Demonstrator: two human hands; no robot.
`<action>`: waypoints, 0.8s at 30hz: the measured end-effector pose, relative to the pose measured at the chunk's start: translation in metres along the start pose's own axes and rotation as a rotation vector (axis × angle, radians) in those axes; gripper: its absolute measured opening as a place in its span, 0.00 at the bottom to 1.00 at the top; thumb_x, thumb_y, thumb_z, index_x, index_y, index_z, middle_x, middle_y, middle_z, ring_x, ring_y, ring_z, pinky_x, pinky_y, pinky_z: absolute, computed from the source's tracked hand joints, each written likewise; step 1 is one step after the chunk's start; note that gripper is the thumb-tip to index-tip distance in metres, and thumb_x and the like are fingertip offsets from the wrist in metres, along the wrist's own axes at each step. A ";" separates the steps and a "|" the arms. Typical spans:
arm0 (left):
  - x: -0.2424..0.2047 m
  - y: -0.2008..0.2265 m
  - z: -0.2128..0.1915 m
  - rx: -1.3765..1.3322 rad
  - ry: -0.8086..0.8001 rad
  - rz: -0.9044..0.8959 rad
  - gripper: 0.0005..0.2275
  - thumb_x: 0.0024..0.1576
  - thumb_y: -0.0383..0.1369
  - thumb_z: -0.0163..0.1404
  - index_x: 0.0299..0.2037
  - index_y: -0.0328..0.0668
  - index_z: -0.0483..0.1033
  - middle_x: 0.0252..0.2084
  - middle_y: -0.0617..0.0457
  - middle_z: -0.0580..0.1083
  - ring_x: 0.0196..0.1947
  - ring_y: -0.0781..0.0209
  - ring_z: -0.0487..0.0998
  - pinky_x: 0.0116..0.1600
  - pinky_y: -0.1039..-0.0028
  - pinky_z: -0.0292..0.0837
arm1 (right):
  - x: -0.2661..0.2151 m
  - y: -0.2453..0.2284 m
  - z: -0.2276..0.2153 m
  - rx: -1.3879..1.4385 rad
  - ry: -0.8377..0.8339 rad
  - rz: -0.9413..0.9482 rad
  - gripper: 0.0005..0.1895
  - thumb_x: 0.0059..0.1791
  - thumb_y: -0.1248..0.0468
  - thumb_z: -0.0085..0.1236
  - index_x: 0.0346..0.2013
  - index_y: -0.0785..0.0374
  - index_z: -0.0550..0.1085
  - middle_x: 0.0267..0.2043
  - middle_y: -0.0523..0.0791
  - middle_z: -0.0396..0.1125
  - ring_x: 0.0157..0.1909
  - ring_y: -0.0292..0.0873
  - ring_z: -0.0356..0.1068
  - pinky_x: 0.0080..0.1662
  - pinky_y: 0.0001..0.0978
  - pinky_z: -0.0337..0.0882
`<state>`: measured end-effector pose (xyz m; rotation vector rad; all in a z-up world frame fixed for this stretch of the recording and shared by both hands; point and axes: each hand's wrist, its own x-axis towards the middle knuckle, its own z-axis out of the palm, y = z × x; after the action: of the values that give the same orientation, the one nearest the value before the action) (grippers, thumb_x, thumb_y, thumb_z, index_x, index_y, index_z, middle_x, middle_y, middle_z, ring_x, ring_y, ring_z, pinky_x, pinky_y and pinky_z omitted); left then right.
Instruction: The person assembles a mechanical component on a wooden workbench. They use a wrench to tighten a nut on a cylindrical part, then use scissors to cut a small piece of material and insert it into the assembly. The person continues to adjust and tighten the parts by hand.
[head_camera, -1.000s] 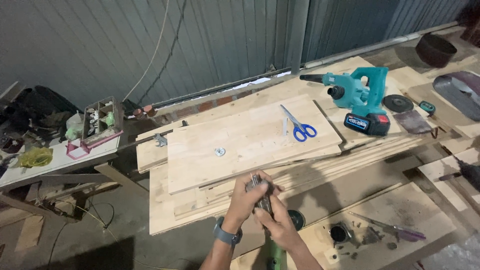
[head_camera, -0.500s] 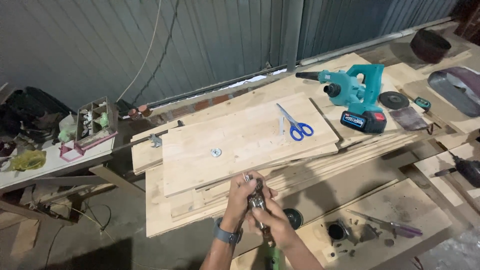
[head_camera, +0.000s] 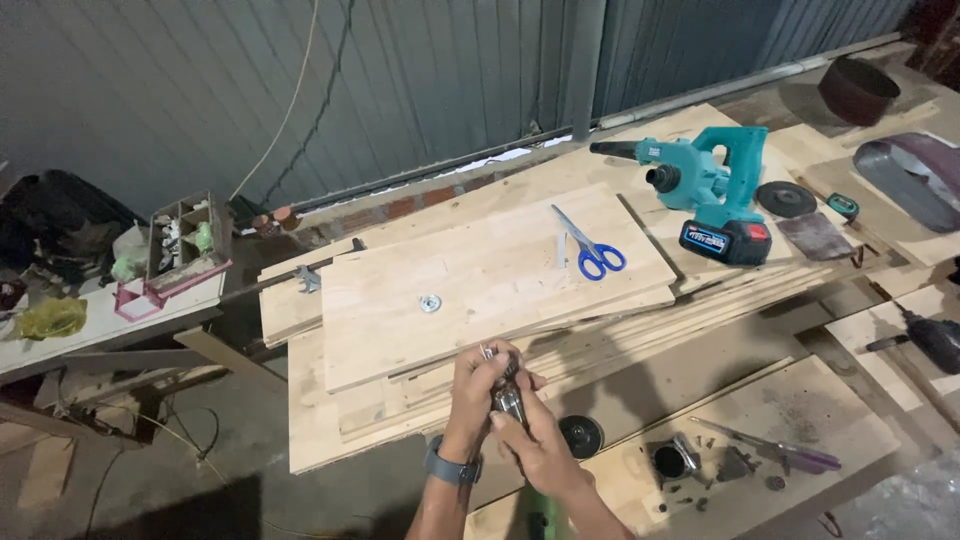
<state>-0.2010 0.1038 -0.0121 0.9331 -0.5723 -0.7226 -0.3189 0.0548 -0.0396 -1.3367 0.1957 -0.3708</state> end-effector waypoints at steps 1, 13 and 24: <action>0.000 0.001 -0.001 0.002 -0.002 0.001 0.11 0.59 0.32 0.50 0.25 0.34 0.72 0.27 0.50 0.71 0.29 0.41 0.85 0.32 0.62 0.80 | 0.000 0.005 -0.003 0.000 0.000 -0.003 0.36 0.54 0.57 0.48 0.76 0.57 0.51 0.19 0.42 0.55 0.21 0.36 0.55 0.25 0.29 0.60; -0.002 0.016 0.014 0.093 -0.129 0.132 0.16 0.58 0.42 0.53 0.29 0.32 0.75 0.22 0.42 0.78 0.28 0.45 0.84 0.35 0.64 0.82 | -0.001 0.025 -0.021 0.582 -0.188 0.015 0.23 0.54 0.64 0.51 0.62 0.71 0.61 0.29 0.53 0.62 0.19 0.39 0.59 0.23 0.26 0.60; -0.006 0.050 0.019 0.185 -0.305 -0.064 0.36 0.58 0.64 0.34 0.56 0.38 0.75 0.44 0.44 0.80 0.41 0.56 0.83 0.26 0.82 0.56 | -0.003 0.047 -0.040 1.330 -0.680 0.100 0.24 0.58 0.56 0.40 0.67 0.63 0.54 0.33 0.43 0.56 0.21 0.34 0.57 0.25 0.27 0.63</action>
<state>-0.2031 0.1187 0.0400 1.0232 -0.8930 -0.8882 -0.3290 0.0280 -0.0950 -0.0749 -0.4963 0.0922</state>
